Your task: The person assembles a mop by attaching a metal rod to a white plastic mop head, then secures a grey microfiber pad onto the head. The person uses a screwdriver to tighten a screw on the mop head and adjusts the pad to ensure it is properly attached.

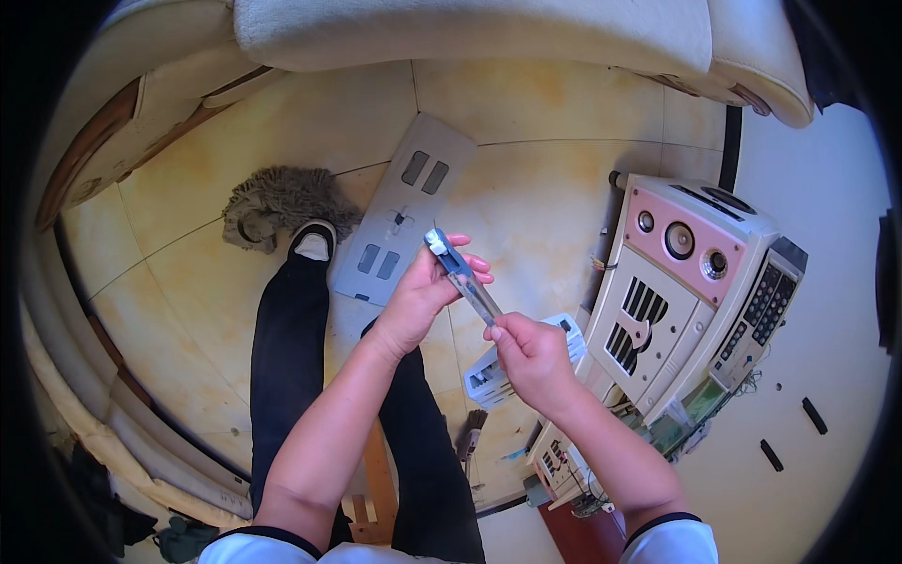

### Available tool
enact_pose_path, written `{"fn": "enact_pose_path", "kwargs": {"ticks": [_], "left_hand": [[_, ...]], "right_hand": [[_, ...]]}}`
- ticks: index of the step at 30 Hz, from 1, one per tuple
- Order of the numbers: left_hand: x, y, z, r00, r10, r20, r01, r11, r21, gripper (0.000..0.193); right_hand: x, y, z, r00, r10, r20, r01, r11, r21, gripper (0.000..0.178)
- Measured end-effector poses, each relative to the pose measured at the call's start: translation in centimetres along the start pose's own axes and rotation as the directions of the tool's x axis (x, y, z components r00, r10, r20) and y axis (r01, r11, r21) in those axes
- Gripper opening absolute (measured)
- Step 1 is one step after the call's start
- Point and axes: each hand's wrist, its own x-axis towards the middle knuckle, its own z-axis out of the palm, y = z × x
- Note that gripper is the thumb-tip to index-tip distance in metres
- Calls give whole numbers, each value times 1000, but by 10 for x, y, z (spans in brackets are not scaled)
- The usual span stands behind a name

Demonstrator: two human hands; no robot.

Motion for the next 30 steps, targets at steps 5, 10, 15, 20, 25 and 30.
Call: {"fn": "enact_pose_path", "kwargs": {"ticks": [5, 10, 15, 20, 25, 30], "left_hand": [[2, -8, -8, 997, 49, 57, -51, 998, 31, 39], [1, -11, -12, 999, 13, 38, -13, 1000, -15, 38], [0, -12, -16, 1000, -17, -7, 16, 997, -71, 29], [9, -32, -30, 986, -15, -168, -11, 988, -156, 42], [12, -59, -51, 899, 13, -437, -46, 997, -67, 43], [24, -77, -84, 749, -24, -662, 62, 997, 34, 40]], "right_hand": [[8, -7, -1, 988, 155, 24, -155, 988, 27, 12], [25, -10, 2, 950, 289, 116, -302, 947, 108, 15], [33, -10, 5, 917, 353, 186, -385, 906, 177, 16], [27, 27, 10, 969, 228, 95, -236, 968, 88, 19], [12, 95, -18, 904, 355, -239, -275, 909, 313, 27], [-7, 238, 25, 872, 483, 81, -482, 818, 314, 31]]}}
